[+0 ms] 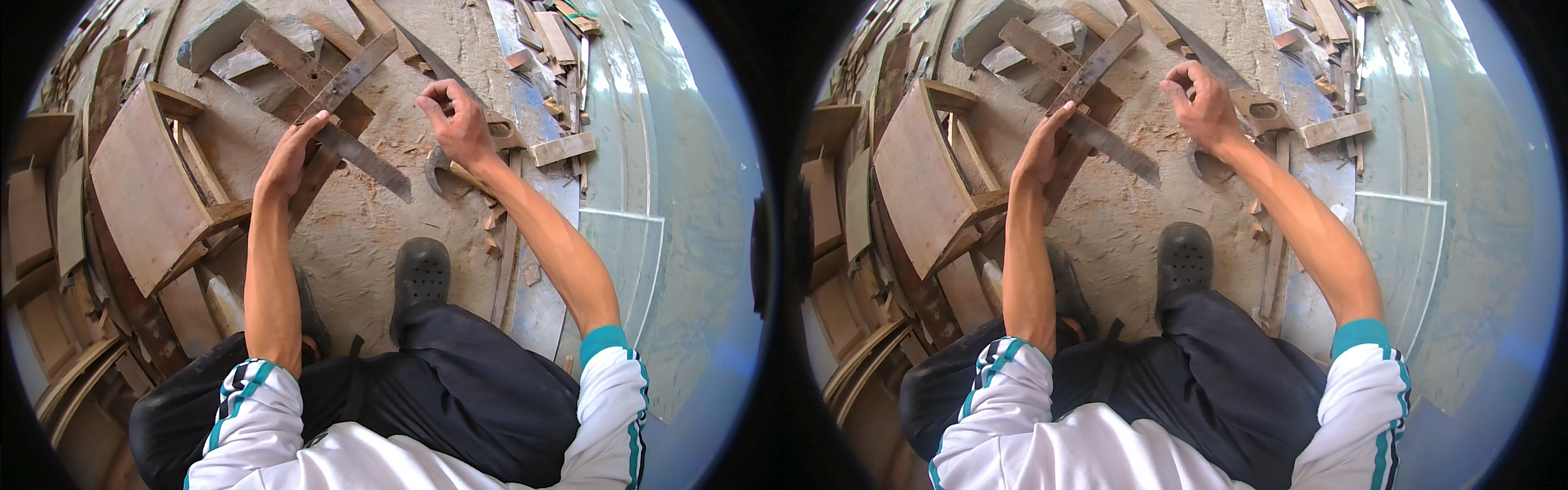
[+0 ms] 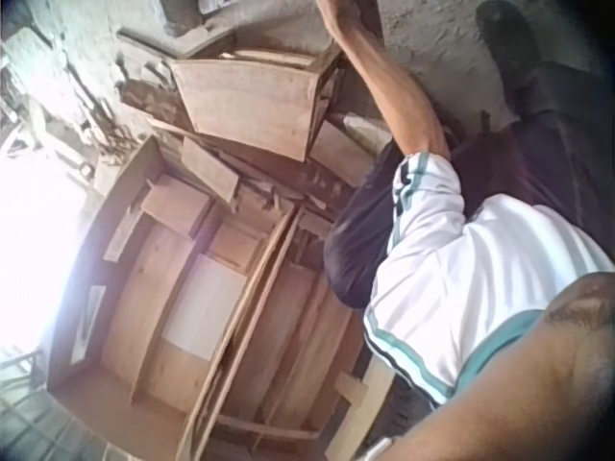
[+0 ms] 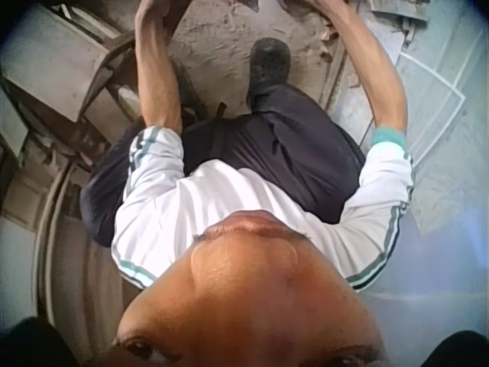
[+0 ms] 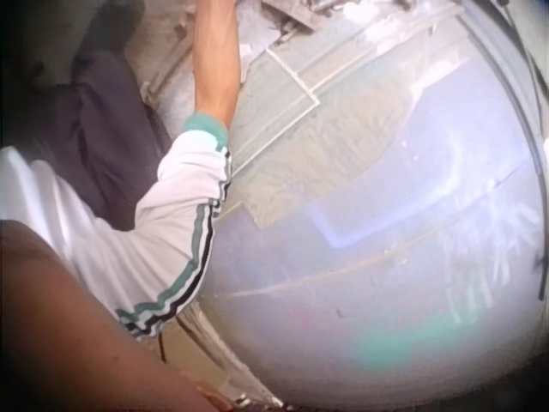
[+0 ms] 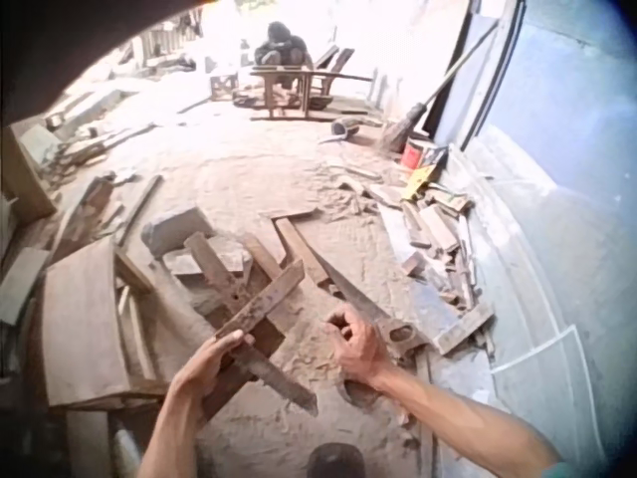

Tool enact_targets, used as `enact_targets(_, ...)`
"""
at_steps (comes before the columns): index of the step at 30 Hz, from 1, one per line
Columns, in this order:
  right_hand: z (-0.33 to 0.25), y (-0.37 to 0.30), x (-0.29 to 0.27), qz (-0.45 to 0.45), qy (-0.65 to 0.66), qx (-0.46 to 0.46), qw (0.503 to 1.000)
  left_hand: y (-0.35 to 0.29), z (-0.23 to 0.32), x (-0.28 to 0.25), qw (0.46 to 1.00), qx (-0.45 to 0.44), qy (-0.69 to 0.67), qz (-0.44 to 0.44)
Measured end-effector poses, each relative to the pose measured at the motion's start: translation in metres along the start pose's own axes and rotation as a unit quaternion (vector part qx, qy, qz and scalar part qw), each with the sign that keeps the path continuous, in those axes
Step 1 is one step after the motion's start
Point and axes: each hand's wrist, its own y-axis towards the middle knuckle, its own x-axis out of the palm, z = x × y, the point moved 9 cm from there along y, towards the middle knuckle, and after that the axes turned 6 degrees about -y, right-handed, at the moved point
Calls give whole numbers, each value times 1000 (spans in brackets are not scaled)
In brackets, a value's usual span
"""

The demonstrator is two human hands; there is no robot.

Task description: The person assembles a small wooden frame by fitting two pieces together and securing them with nails. They use a hammer to drive the nails into the wood and inspect the joint multiple times to ensure it is secure.

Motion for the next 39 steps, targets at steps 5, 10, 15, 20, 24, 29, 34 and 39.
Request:
enact_targets(5,-13,-23,35,-82,-10,4,997,3,-1,5,998,47,-31,-6)
enact_targets(10,-21,-31,49,-94,-59,14,994,1,-7,21,996,51,-72,-28)
enact_targets(15,-16,-30,45,-58,-42,-52,996,3,-13,29,993,36,-104,-51)
enact_targets(20,-16,-29,45,-68,-43,-82,993,1,-14,29,994,36,-84,-52)
enact_targets(24,-12,-28,46,-106,-52,-69,991,3,-16,24,995,41,-71,-50)
enact_targets(29,-17,-32,41,-59,-40,-114,991,1,-15,28,993,53,-76,-74)
enact_targets(34,-13,-45,47,-45,-46,-87,994,4,-17,25,995,36,-59,-72)
enact_targets(39,11,-61,57,-57,-52,-70,995,22,-15,-7,986,10,162,20)
